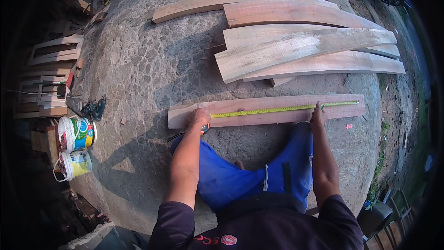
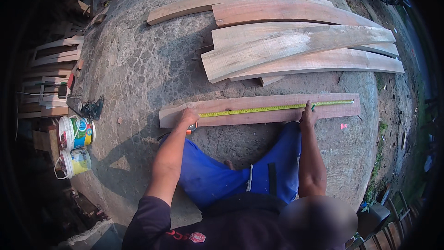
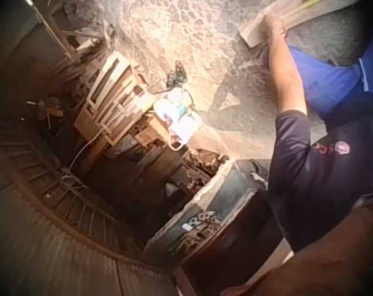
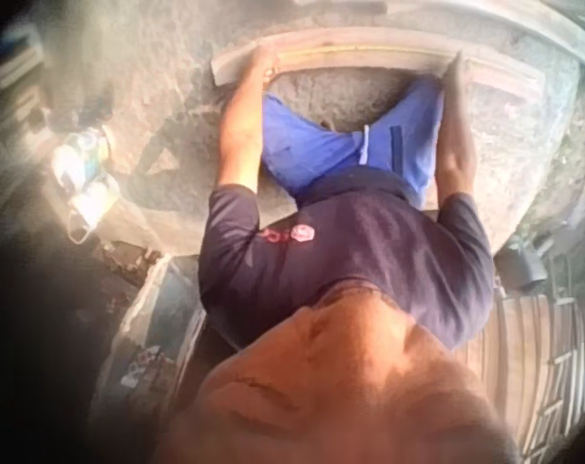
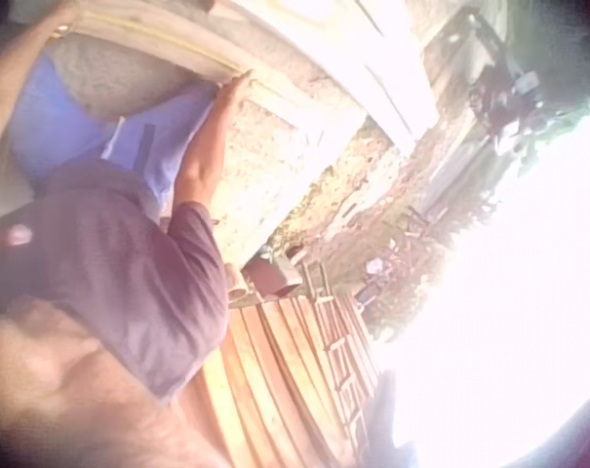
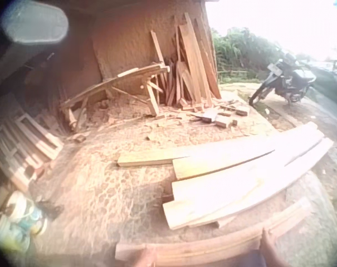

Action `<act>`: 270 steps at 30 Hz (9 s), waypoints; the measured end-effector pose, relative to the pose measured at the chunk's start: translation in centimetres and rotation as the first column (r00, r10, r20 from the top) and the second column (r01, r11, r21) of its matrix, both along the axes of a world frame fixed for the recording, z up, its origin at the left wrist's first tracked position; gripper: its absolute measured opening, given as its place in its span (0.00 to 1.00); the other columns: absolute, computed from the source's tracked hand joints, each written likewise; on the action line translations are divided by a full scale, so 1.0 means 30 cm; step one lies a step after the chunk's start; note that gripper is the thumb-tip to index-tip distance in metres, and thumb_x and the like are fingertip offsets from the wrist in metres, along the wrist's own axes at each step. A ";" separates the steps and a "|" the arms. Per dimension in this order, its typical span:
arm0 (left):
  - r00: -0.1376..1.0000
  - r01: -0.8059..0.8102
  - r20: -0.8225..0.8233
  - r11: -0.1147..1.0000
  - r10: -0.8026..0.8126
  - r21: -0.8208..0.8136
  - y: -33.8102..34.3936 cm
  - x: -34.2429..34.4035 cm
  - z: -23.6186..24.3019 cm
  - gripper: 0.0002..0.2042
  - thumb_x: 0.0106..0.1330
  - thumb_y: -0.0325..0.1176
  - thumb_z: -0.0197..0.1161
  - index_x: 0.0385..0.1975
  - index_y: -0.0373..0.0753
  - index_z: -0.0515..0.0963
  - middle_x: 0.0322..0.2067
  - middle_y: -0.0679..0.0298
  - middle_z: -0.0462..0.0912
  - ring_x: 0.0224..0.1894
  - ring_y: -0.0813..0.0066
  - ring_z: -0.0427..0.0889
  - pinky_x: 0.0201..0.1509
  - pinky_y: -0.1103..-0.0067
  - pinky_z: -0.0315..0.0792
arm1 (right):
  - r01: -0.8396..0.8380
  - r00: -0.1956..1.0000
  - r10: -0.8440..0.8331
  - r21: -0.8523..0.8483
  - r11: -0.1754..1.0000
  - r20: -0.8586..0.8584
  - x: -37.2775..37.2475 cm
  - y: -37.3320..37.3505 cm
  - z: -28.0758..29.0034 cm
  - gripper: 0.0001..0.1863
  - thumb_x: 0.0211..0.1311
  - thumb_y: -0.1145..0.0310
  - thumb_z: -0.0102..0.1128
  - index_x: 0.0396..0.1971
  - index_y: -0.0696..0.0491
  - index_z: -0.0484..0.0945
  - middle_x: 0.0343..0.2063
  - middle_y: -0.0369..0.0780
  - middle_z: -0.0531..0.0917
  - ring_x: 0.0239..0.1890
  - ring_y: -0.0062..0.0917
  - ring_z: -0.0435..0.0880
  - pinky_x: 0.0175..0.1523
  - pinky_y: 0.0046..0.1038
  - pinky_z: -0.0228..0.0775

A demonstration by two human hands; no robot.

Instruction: The person sits on the ground and uses a hand saw to cut wooden planks. They measure the wood with a tape measure and mark it with a pencil before sawing through the planks.

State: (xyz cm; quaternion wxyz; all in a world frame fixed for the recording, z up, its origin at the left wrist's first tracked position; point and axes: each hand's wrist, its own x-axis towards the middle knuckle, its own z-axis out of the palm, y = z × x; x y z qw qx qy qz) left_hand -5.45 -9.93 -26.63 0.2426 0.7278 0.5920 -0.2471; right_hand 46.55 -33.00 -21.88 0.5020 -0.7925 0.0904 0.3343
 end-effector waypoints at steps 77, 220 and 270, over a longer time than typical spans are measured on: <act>0.945 -0.326 -0.022 0.937 0.325 -0.125 -0.055 0.113 0.409 0.18 0.65 0.35 0.62 0.54 0.42 0.85 0.57 0.53 0.85 0.61 0.56 0.84 0.61 0.64 0.79 | -0.813 0.536 0.819 0.387 0.435 0.205 -0.754 0.387 0.005 0.23 0.66 0.79 0.58 0.61 0.54 0.82 0.37 0.35 0.86 0.42 0.21 0.86 0.50 0.26 0.76; 0.928 0.306 -0.166 0.936 -0.335 -0.177 0.132 0.056 0.343 0.74 0.35 0.60 0.85 0.81 0.46 0.40 0.76 0.52 0.61 0.79 0.52 0.57 0.82 0.56 0.49 | -0.109 0.982 0.132 -0.165 0.980 0.137 0.048 -0.864 -0.033 0.22 0.69 0.61 0.63 0.57 0.59 0.79 0.39 0.42 0.85 0.35 0.26 0.87 0.34 0.31 0.84; 0.845 0.258 0.127 0.603 -0.519 0.755 -0.212 0.262 1.289 0.37 0.34 0.50 0.87 0.42 0.37 0.76 0.40 0.55 0.80 0.47 0.52 0.76 0.54 0.59 0.70 | 0.111 0.954 0.149 0.765 0.634 -0.261 -0.241 0.190 0.678 0.64 0.57 0.32 0.66 0.79 0.40 0.31 0.75 0.54 0.53 0.72 0.64 0.59 0.66 0.75 0.55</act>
